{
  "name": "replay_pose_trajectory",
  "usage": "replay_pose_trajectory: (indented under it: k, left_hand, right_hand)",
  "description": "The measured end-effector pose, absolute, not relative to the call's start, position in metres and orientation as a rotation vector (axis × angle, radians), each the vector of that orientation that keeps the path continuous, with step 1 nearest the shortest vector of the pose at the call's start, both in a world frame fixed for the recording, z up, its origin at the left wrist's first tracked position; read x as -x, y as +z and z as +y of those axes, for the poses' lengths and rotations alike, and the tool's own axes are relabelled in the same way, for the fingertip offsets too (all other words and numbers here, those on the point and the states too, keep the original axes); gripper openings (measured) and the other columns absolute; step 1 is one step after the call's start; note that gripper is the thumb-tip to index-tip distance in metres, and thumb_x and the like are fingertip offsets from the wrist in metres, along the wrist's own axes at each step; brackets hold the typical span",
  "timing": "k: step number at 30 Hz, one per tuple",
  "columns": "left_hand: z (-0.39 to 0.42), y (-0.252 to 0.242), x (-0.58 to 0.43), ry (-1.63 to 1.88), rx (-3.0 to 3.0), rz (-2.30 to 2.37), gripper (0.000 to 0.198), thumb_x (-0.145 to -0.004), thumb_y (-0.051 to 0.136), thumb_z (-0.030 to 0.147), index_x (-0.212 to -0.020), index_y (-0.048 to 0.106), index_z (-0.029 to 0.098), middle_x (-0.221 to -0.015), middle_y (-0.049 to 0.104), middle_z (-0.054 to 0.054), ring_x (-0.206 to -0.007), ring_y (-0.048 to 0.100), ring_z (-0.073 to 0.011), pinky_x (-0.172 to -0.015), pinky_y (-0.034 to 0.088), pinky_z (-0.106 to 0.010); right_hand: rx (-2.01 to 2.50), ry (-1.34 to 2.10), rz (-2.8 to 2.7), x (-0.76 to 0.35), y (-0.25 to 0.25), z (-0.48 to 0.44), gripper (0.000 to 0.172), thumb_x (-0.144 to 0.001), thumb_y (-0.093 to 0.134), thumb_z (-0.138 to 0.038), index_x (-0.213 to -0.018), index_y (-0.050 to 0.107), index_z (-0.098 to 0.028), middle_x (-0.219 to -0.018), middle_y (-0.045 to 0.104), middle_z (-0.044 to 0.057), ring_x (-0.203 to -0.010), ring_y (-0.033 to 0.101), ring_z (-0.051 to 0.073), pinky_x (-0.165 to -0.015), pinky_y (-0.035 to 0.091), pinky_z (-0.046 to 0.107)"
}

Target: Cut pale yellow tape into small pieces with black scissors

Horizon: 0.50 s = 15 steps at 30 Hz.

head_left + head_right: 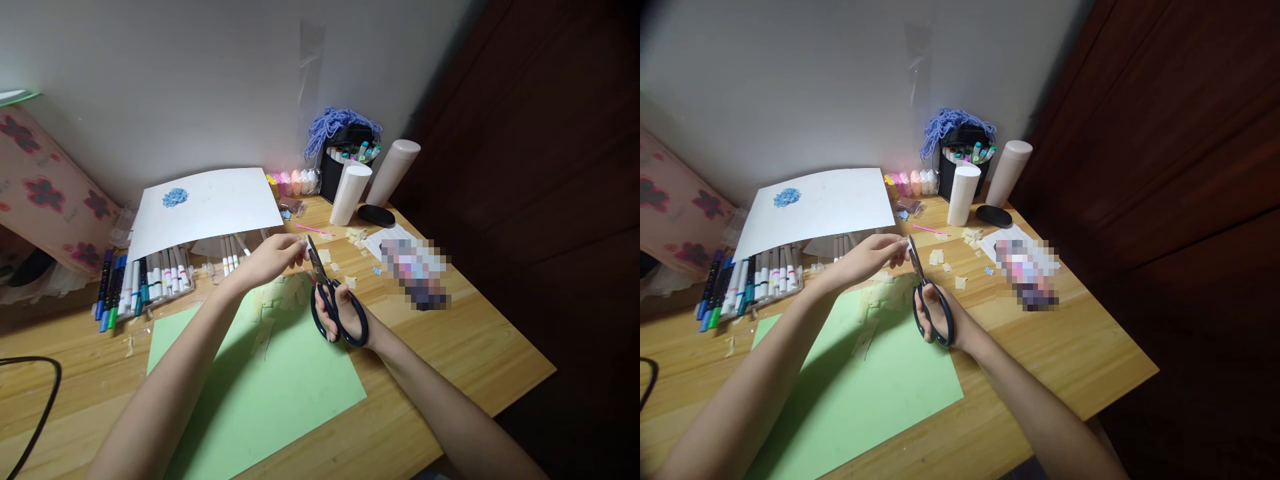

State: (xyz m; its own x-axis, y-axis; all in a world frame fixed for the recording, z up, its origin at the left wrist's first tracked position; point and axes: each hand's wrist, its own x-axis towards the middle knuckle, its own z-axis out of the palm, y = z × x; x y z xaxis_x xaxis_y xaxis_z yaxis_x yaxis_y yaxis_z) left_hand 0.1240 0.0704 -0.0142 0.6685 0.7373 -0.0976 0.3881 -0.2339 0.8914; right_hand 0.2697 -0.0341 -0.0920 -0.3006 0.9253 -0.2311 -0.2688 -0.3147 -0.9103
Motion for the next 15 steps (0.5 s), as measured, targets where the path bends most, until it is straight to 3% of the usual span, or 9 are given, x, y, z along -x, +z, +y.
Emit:
replay_pose_trajectory:
  k: [5, 8, 12, 15]
  left_hand:
    - [0.070, -0.013, -0.124, 0.426, -1.864, 0.895, 0.034, -0.086, 0.038, 0.041, -0.071, 0.055, 0.016, -0.068, 0.054, -0.001, -0.063, 0.048, -0.0126, -0.063, 0.038, -0.025]
    - [0.073, -0.022, -0.127, 0.424, -1.936, 1.001, 0.037, -0.086, 0.039, 0.044, -0.076, 0.059, 0.015, -0.071, 0.058, -0.003, -0.064, 0.050, -0.0136, -0.061, 0.038, -0.025]
    - [0.079, -0.045, -0.131, 0.437, -2.065, 1.214, 0.033, -0.084, 0.047, 0.039, -0.098, 0.061, 0.013, -0.091, 0.064, -0.009, -0.076, 0.057, -0.0171, -0.068, 0.043, -0.026]
    - [0.083, -0.051, -0.127, 0.417, -2.166, 1.311, 0.036, -0.081, 0.051, 0.030, -0.111, 0.056, 0.011, -0.110, 0.059, -0.014, -0.085, 0.059, -0.0176, -0.075, 0.044, -0.027]
  right_hand:
    - [1.139, 1.650, -0.976, -0.268, -0.087, -0.033, 0.069, -0.051, 0.043, -0.088, -0.064, 0.042, -0.021, -0.031, 0.041, -0.009, -0.022, 0.036, 0.008, -0.026, 0.031, 0.018]
    - [1.231, 1.641, -0.837, -0.270, -0.077, -0.029, 0.072, -0.052, 0.031, -0.092, -0.061, 0.041, -0.021, -0.029, 0.036, -0.009, -0.021, 0.033, 0.008, -0.025, 0.032, 0.019]
    - [1.206, 1.914, -0.606, -0.278, -0.060, -0.025, 0.081, -0.060, 0.006, -0.090, -0.060, 0.045, -0.019, -0.034, 0.039, -0.005, -0.028, 0.039, 0.009, -0.037, 0.043, 0.023]
    - [1.129, 2.064, -0.536, -0.283, -0.053, -0.025, 0.089, -0.061, -0.004, -0.088, -0.063, 0.050, -0.017, -0.038, 0.045, -0.001, -0.034, 0.045, 0.011, -0.045, 0.047, 0.028]
